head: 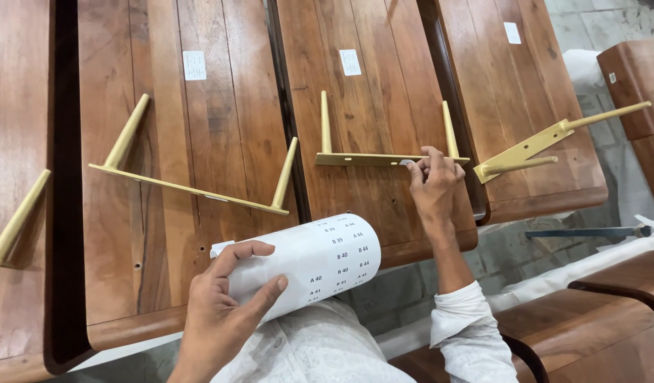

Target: The person holds a printed list of part codes and applies small white labels one at a time onto wooden furniture panels fitted with brass legs, matching each label to a code on the list. They move along a row of panels, pressing each label onto the wood surface.

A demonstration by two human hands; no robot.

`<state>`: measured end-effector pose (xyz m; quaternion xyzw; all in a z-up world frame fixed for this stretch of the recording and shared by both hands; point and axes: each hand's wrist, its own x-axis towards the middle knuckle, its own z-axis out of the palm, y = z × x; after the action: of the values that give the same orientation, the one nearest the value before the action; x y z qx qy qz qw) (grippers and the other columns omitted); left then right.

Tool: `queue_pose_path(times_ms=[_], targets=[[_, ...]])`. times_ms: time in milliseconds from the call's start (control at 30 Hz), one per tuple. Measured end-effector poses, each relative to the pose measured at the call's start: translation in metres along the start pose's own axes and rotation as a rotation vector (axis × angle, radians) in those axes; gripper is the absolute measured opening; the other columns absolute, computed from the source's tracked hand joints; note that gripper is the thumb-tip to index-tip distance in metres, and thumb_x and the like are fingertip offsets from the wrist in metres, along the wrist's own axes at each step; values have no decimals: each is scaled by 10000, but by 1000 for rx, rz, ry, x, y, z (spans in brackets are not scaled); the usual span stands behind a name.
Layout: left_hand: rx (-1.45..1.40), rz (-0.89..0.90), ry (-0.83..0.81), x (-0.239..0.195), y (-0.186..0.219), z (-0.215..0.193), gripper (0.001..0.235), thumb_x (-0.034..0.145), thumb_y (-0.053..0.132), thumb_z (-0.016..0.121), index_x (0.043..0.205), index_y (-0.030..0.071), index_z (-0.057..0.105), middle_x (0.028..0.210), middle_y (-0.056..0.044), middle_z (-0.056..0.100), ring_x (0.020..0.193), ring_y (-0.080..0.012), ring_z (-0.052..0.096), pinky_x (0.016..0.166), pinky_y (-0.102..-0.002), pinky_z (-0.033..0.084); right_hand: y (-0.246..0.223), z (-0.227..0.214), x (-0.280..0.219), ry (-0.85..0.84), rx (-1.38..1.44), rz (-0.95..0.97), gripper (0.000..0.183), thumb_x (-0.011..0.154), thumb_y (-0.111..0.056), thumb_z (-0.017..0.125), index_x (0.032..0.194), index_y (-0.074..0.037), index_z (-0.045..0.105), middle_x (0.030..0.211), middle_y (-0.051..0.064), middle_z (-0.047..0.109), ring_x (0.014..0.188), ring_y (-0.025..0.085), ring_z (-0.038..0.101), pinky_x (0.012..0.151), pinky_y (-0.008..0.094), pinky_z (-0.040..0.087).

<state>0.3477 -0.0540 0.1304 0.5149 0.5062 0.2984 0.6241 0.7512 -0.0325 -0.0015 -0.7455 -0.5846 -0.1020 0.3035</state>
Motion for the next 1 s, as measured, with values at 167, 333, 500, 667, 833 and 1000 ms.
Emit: queue_pose_path(times_ms=[167, 333, 500, 667, 833, 1000], targets=[[18, -19, -5, 0, -3, 1, 354, 778, 106, 816, 1111, 96, 696, 935, -96, 786, 846, -152, 767, 684, -297, 645, 0, 1, 0, 9, -40, -19, 283, 917, -150, 799, 1170, -81, 691, 861, -13, 683, 908, 209, 588, 966, 425, 346], [15, -42, -7, 1, -2, 1, 355, 772, 112, 816, 1105, 101, 695, 939, -94, 787, 861, -155, 770, 700, -299, 650, -5, 1, 2, 48, -103, -49, 193, 911, -155, 810, 1072, -92, 726, 862, -4, 685, 928, 206, 588, 961, 437, 332], [17, -61, -9, 1, -3, 1, 352, 769, 115, 814, 1101, 98, 697, 937, -96, 788, 860, -159, 777, 698, -301, 654, -18, -7, 13, 20, -274, -8, 238, 859, -290, 867, 998, -146, 738, 955, 44, 574, 986, 259, 494, 925, 474, 311], [-17, -32, -7, 2, -8, 1, 359, 773, 107, 817, 1110, 81, 696, 947, -104, 781, 864, -158, 765, 705, -296, 640, 9, 10, 11, -52, -316, 31, 218, 912, -371, 815, 1034, -204, 746, 1153, 39, 459, 1132, 264, 417, 1006, 498, 328], [-65, -19, -17, 2, -12, 0, 352, 781, 90, 817, 1111, 69, 696, 947, -104, 778, 864, -149, 746, 713, -284, 619, 23, 28, 11, -51, -201, 70, 522, 745, -699, 750, 849, -188, 761, 982, -29, 589, 1065, 289, 416, 903, 575, 321], [-69, -6, -18, 4, -14, -1, 348, 782, 80, 820, 1108, 67, 697, 955, -99, 769, 873, -145, 738, 717, -281, 619, 17, 24, 17, -80, -98, 37, 326, 815, -462, 820, 880, -152, 743, 911, -44, 637, 1044, 266, 441, 888, 546, 333]])
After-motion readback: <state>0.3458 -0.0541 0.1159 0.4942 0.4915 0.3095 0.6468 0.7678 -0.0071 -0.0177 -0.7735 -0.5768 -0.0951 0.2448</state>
